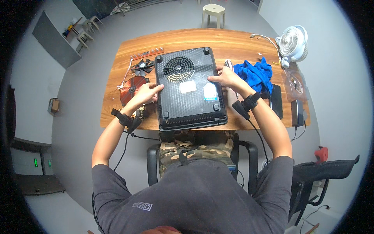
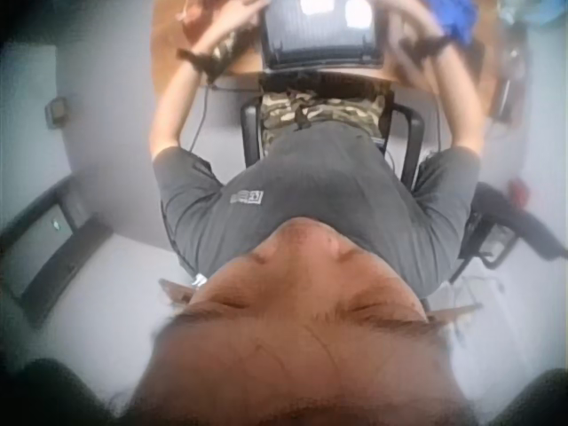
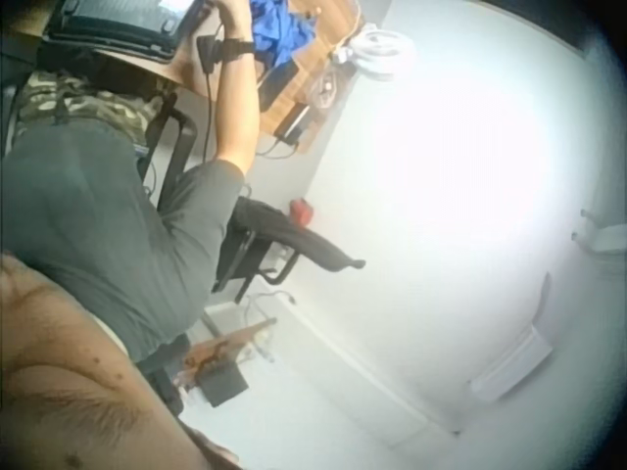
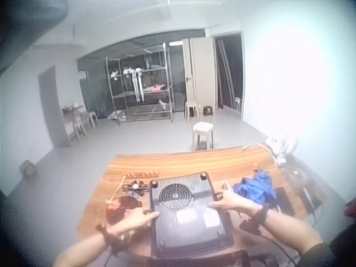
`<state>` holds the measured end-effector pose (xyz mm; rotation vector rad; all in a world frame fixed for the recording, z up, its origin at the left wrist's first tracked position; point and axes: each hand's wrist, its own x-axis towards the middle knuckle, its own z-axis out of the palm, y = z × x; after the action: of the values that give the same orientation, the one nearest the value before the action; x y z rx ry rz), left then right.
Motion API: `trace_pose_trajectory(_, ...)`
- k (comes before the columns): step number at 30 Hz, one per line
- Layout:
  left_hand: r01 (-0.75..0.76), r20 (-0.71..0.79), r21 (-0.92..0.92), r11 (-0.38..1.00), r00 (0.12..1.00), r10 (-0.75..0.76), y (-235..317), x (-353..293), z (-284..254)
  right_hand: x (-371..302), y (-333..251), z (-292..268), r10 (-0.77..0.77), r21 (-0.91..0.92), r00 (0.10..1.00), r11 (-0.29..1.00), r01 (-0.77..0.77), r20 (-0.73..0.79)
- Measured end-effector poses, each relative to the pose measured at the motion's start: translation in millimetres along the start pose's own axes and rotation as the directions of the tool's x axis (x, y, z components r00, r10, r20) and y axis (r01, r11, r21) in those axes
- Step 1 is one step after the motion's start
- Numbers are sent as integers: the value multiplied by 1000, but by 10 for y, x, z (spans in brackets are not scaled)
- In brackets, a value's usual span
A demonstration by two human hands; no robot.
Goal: The person wipes the exterior of a black electronic device with a blue cloth, then opens the casing to reveal internal components. They place a copper heatsink and fan assembly onto the device and use a screwdriver to secure it with screws.
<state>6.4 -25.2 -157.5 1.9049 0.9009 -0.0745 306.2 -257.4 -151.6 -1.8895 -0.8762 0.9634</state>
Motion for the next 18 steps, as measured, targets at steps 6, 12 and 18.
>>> trace_pose_trajectory(6,-89,-77,-41,995,993,86,-44,-46,61,9,88,1,18,-88,1000,996,-17,13)
trace_pose_trajectory(12,-103,-140,89,991,983,115,-17,-53,103,34,161,18,4,-161,1000,987,-7,-19)
trace_pose_trajectory(18,-93,-165,146,985,979,117,97,-129,139,135,361,40,-106,-335,991,939,75,-78)
